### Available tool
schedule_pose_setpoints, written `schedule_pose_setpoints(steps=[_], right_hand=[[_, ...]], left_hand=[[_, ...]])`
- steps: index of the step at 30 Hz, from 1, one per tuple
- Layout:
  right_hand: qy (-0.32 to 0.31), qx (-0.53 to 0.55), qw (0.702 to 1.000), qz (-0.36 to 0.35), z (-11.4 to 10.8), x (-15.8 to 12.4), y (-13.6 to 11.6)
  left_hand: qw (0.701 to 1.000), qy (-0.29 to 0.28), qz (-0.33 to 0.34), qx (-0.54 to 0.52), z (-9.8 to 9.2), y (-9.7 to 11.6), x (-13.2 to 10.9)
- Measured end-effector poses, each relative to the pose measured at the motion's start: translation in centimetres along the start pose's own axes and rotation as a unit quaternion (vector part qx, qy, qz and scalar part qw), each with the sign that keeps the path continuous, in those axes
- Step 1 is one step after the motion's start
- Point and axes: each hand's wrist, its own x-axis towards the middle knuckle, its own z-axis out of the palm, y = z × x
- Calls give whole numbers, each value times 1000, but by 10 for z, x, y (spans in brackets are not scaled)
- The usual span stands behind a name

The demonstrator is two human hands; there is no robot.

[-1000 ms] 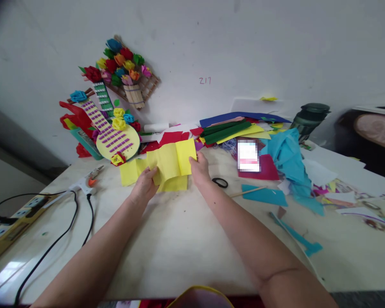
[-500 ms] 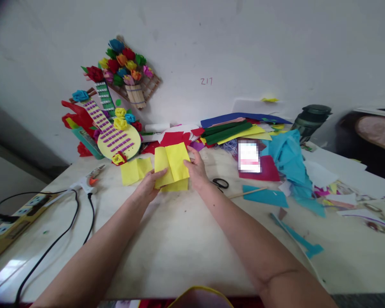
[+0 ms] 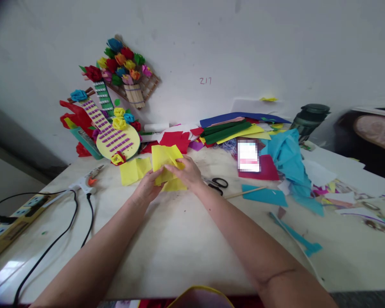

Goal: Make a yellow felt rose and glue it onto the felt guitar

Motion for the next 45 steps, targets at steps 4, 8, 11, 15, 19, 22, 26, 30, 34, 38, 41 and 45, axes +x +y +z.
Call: schedule_pose_setpoints(steps=[4, 8, 11, 15, 19, 22, 26, 30, 34, 38, 41, 45], right_hand=[[34, -64, 997, -29, 2, -1, 0], [91, -50, 994, -45, -2, 6, 9], [142, 21, 990, 0, -7, 12, 17], [174, 128, 974, 64, -12, 17, 20], [150, 208, 963, 87, -13, 17, 14], [126, 235, 956, 120, -14, 15, 10], [100, 211, 963, 135, -12, 12, 5], [43, 163, 976, 141, -8, 8, 4], [-4, 138, 983, 125, -4, 6, 8], [-11, 100, 993, 70, -3, 7, 16], [32, 63, 996, 63, -5, 9, 20], [125, 45, 989, 65, -12, 17, 23]], left_hand=[[1000, 0, -6, -11, 3, 1, -3], [1000, 18, 1, -25, 0, 2, 0], [998, 47, 23, -33, -4, 4, 3], [997, 56, 39, -38, -5, 6, 4], [996, 45, 13, -74, -4, 8, 2], [994, 35, -24, -105, -4, 9, 1], [993, 40, -39, -104, -5, 10, -1], [994, 27, -45, -93, -6, 11, -2], [993, 10, -52, -105, -5, 11, -3], [994, 20, -48, -95, -3, 12, -4], [995, 37, -36, -90, -3, 12, -3], [993, 38, -21, -113, -7, 10, 2]])
